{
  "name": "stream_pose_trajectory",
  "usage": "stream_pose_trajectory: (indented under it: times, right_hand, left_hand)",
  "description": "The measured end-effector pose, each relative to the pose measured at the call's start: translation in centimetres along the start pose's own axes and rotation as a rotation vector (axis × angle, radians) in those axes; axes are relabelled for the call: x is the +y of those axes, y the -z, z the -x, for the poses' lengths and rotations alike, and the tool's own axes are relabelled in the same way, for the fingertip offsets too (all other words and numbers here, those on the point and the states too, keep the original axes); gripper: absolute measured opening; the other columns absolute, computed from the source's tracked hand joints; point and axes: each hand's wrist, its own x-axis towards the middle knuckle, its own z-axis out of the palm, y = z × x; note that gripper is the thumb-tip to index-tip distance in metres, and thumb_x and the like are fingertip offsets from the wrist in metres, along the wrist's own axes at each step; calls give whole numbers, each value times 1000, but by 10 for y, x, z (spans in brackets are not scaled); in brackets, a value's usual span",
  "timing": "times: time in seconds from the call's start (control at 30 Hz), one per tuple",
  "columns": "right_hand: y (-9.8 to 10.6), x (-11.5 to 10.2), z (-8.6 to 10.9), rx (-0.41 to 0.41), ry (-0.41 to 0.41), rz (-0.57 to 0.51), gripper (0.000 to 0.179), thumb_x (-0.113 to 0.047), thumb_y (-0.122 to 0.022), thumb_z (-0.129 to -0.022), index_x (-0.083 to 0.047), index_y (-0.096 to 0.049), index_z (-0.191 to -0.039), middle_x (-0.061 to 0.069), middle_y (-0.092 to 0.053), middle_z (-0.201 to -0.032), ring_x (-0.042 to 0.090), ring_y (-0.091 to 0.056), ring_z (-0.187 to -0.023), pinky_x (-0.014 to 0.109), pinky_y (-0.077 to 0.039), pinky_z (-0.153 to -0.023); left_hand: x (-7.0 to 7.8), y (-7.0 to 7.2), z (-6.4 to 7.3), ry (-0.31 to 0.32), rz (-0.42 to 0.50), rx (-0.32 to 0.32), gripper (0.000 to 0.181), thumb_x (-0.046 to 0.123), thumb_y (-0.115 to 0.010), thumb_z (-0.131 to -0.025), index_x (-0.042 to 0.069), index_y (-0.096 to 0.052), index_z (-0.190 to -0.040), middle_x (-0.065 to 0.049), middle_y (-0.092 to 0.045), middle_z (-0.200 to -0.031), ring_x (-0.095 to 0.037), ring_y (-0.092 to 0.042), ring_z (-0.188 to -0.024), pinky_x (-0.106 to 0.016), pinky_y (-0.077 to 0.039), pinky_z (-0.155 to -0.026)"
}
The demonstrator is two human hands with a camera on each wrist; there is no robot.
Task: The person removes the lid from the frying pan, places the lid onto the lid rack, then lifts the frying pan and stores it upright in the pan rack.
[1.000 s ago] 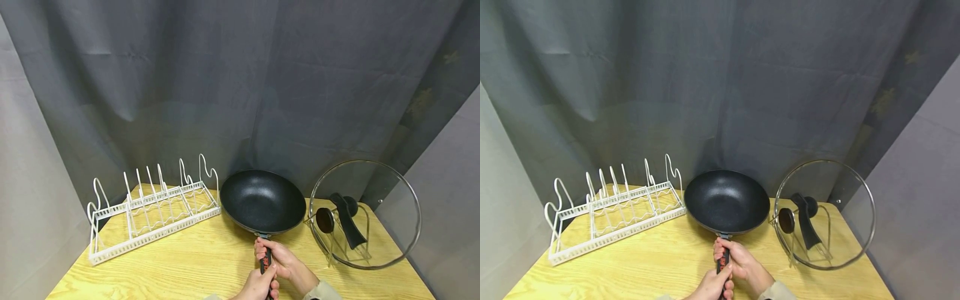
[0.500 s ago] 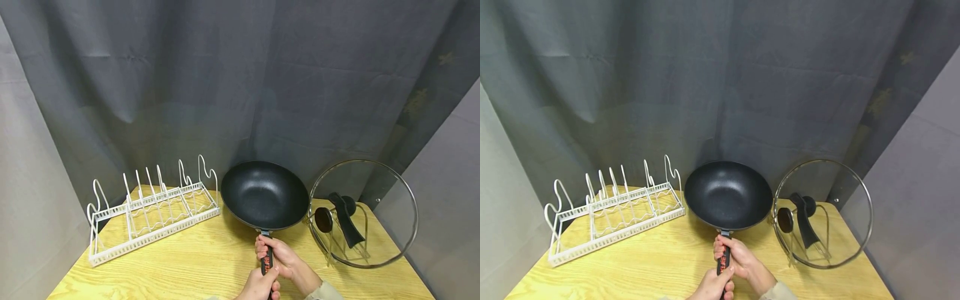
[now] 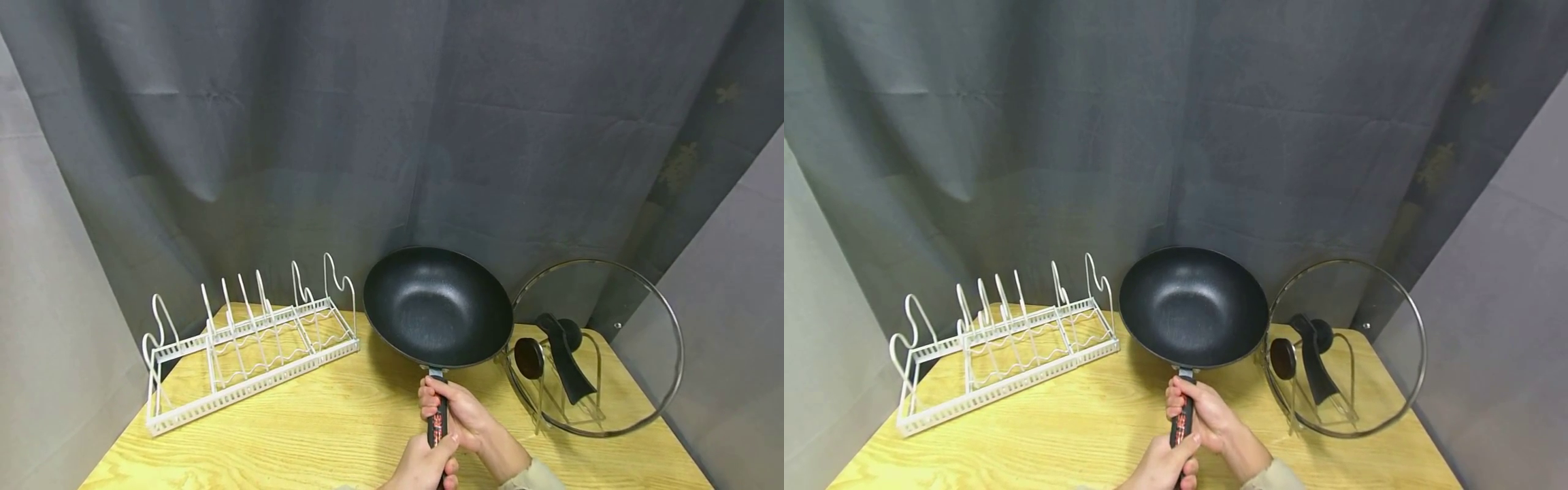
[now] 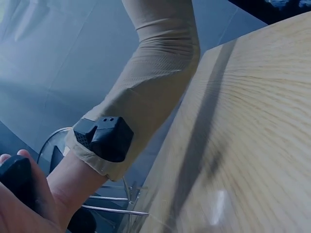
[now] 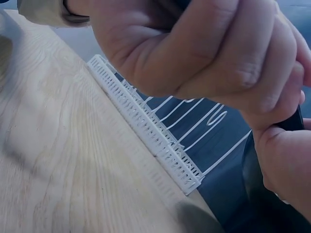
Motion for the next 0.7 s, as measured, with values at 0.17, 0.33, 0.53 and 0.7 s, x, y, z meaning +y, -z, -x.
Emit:
stream_pose_trajectory:
  times: [0.17, 0.33, 0.53, 0.7]
  right_hand:
    - [-4, -2, 0, -27, 4, 6, 33, -15, -17, -106, -9, -46, -94, -4, -50, -81, 2, -47, -67, 14, -41, -65]
    - [-11, -4, 1, -32, 10, 4, 31, -15, -18, -106, -8, -46, -95, -4, -49, -81, 3, -46, -67, 14, -41, -65]
    - [-17, -7, 0, -38, 19, -6, 27, -16, -19, -106, -7, -44, -98, -3, -48, -81, 3, -45, -67, 15, -40, -65]
    - [-20, -9, -1, -78, 21, -11, 29, -16, -19, -106, -7, -45, -98, -3, -48, -81, 3, -44, -67, 15, -39, -65]
  left_hand:
    - [5, -3, 2, -12, 4, -4, 17, 22, -56, -93, 10, -51, -82, 5, -42, -54, -4, -40, -41, -17, -32, -41]
    - [8, -2, 5, -34, 11, -21, 16, 21, -56, -93, 6, -54, -88, 4, -42, -54, -4, -40, -41, -18, -32, -41]
    - [11, -2, 4, -71, 28, -56, 16, 20, -55, -94, 4, -54, -91, 4, -41, -55, -3, -41, -41, -18, -35, -41]
    - [13, -1, 5, -102, 28, -75, 16, 18, -54, -94, 7, -51, -83, 5, -41, -54, -3, -41, -40, -17, -36, -41]
